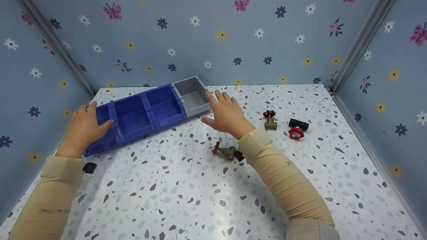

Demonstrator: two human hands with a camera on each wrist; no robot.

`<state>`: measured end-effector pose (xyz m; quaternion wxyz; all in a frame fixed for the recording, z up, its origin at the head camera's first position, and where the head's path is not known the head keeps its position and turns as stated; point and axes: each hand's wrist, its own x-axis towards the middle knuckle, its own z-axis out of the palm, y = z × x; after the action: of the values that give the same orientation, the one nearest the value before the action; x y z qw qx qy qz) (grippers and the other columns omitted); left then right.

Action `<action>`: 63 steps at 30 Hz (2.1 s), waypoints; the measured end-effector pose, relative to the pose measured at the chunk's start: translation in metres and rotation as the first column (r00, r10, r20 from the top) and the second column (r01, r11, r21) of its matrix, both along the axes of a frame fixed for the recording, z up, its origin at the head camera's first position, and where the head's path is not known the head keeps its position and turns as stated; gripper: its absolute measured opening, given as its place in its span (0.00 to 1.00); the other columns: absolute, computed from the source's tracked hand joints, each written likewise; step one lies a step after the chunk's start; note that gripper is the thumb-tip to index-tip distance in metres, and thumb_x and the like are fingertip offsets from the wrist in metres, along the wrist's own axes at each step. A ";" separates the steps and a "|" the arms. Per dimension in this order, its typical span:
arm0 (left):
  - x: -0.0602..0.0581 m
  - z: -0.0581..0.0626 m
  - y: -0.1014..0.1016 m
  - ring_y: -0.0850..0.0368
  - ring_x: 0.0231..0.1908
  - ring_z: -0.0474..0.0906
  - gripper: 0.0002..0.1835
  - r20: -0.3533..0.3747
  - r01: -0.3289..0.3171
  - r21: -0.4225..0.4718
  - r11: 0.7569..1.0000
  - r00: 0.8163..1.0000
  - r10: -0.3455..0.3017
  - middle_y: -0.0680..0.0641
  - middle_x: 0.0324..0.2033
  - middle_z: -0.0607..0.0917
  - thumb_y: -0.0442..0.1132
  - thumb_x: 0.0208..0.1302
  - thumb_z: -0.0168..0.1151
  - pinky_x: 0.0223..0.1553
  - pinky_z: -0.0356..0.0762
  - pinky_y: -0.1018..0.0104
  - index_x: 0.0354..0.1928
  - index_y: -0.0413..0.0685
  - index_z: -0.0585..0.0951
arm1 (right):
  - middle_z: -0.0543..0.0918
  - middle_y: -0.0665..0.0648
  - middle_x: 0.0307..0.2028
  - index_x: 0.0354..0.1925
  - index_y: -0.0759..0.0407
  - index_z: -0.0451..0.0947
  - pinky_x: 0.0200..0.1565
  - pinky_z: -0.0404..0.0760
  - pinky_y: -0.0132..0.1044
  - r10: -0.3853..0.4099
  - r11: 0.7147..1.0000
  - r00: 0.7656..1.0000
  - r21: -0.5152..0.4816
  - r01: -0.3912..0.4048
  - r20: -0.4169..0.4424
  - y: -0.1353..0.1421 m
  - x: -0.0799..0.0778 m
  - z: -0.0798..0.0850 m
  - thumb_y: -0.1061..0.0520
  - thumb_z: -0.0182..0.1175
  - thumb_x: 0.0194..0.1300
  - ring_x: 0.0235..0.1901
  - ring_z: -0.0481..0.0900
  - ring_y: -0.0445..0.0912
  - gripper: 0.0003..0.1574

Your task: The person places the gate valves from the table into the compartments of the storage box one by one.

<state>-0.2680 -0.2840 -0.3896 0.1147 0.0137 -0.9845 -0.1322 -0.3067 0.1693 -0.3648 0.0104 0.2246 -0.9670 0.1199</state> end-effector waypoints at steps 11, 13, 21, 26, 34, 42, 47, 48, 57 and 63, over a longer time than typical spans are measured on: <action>0.005 -0.005 -0.014 0.13 0.66 0.65 0.46 0.091 -0.113 0.036 0.993 0.990 0.110 0.13 0.68 0.66 0.50 0.77 0.62 0.61 0.74 0.21 0.77 0.18 0.58 | 0.53 0.68 0.86 0.89 0.50 0.47 0.81 0.60 0.67 0.016 0.997 0.998 -0.079 -0.011 0.064 -0.011 -0.003 0.002 0.34 0.66 0.73 0.83 0.56 0.68 0.61; 0.005 -0.005 -0.016 0.12 0.66 0.66 0.46 0.109 -0.139 0.042 0.989 0.985 0.133 0.12 0.68 0.66 0.50 0.77 0.62 0.60 0.75 0.21 0.77 0.17 0.58 | 0.54 0.68 0.86 0.89 0.51 0.48 0.81 0.60 0.66 0.025 0.996 0.997 -0.092 -0.019 0.066 -0.014 -0.003 0.003 0.34 0.67 0.73 0.83 0.57 0.68 0.61; 0.004 -0.008 -0.021 0.14 0.63 0.71 0.43 0.114 -0.208 0.052 0.977 0.973 0.201 0.12 0.65 0.70 0.49 0.77 0.61 0.63 0.75 0.24 0.72 0.13 0.62 | 0.54 0.67 0.86 0.89 0.50 0.47 0.81 0.61 0.65 0.049 0.993 0.995 -0.115 -0.039 0.090 -0.023 -0.006 0.003 0.35 0.67 0.73 0.83 0.57 0.66 0.62; 0.004 -0.009 -0.026 0.14 0.63 0.72 0.43 0.163 -0.245 0.051 0.968 0.958 0.234 0.12 0.66 0.69 0.48 0.77 0.60 0.61 0.76 0.23 0.73 0.13 0.61 | 0.55 0.66 0.86 0.89 0.50 0.47 0.81 0.62 0.64 0.053 0.988 0.993 -0.150 -0.036 0.108 -0.026 -0.007 0.002 0.35 0.67 0.73 0.83 0.58 0.65 0.62; 0.003 -0.014 -0.035 0.16 0.61 0.74 0.43 0.223 -0.264 0.041 0.964 0.942 0.249 0.13 0.65 0.71 0.50 0.78 0.58 0.58 0.79 0.25 0.74 0.15 0.61 | 0.56 0.65 0.86 0.89 0.49 0.47 0.80 0.64 0.63 0.049 0.981 0.991 -0.193 -0.025 0.123 -0.031 -0.009 0.001 0.35 0.69 0.72 0.83 0.60 0.64 0.63; 0.004 -0.019 -0.043 0.20 0.54 0.82 0.41 0.235 -0.269 0.021 0.963 0.938 0.257 0.16 0.54 0.81 0.50 0.75 0.62 0.48 0.85 0.29 0.67 0.12 0.69 | 0.57 0.63 0.86 0.89 0.51 0.47 0.82 0.62 0.60 0.051 0.974 0.988 -0.225 -0.016 0.148 -0.037 -0.014 0.000 0.36 0.68 0.73 0.83 0.60 0.63 0.62; 0.005 -0.022 -0.047 0.20 0.55 0.81 0.37 0.251 -0.264 0.036 0.964 0.936 0.247 0.17 0.54 0.82 0.48 0.73 0.63 0.49 0.84 0.30 0.63 0.13 0.73 | 0.56 0.62 0.86 0.89 0.52 0.47 0.83 0.59 0.60 0.055 0.973 0.984 -0.232 -0.014 0.171 -0.041 -0.017 -0.002 0.37 0.68 0.73 0.84 0.58 0.63 0.62; 0.005 -0.022 -0.048 0.19 0.55 0.81 0.35 0.247 -0.264 0.044 0.964 0.937 0.245 0.17 0.54 0.82 0.47 0.72 0.63 0.49 0.84 0.29 0.61 0.14 0.74 | 0.56 0.61 0.86 0.89 0.52 0.47 0.83 0.59 0.60 0.055 0.972 0.983 -0.234 -0.013 0.173 -0.042 -0.017 -0.003 0.37 0.68 0.73 0.84 0.58 0.62 0.62; 0.007 -0.028 -0.055 0.19 0.50 0.83 0.26 0.265 -0.248 0.100 0.964 0.940 0.215 0.18 0.50 0.85 0.42 0.68 0.58 0.45 0.83 0.30 0.50 0.18 0.80 | 0.60 0.63 0.85 0.88 0.58 0.51 0.82 0.62 0.57 0.065 0.955 0.981 -0.297 -0.008 0.182 -0.049 -0.024 -0.006 0.41 0.71 0.72 0.82 0.63 0.61 0.61; 0.007 -0.032 -0.060 0.25 0.44 0.84 0.17 0.259 -0.231 0.128 0.964 0.947 0.193 0.22 0.43 0.87 0.39 0.66 0.57 0.43 0.82 0.33 0.38 0.25 0.82 | 0.65 0.66 0.82 0.87 0.60 0.52 0.79 0.69 0.57 0.046 0.940 0.978 -0.341 0.026 0.202 -0.054 -0.029 -0.011 0.44 0.73 0.71 0.76 0.71 0.61 0.61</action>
<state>-0.2607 -0.3441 -0.4221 0.0049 0.1447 -0.9704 -0.1934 -0.3357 0.1153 -0.3755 -0.0523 0.2106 -0.9261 0.3087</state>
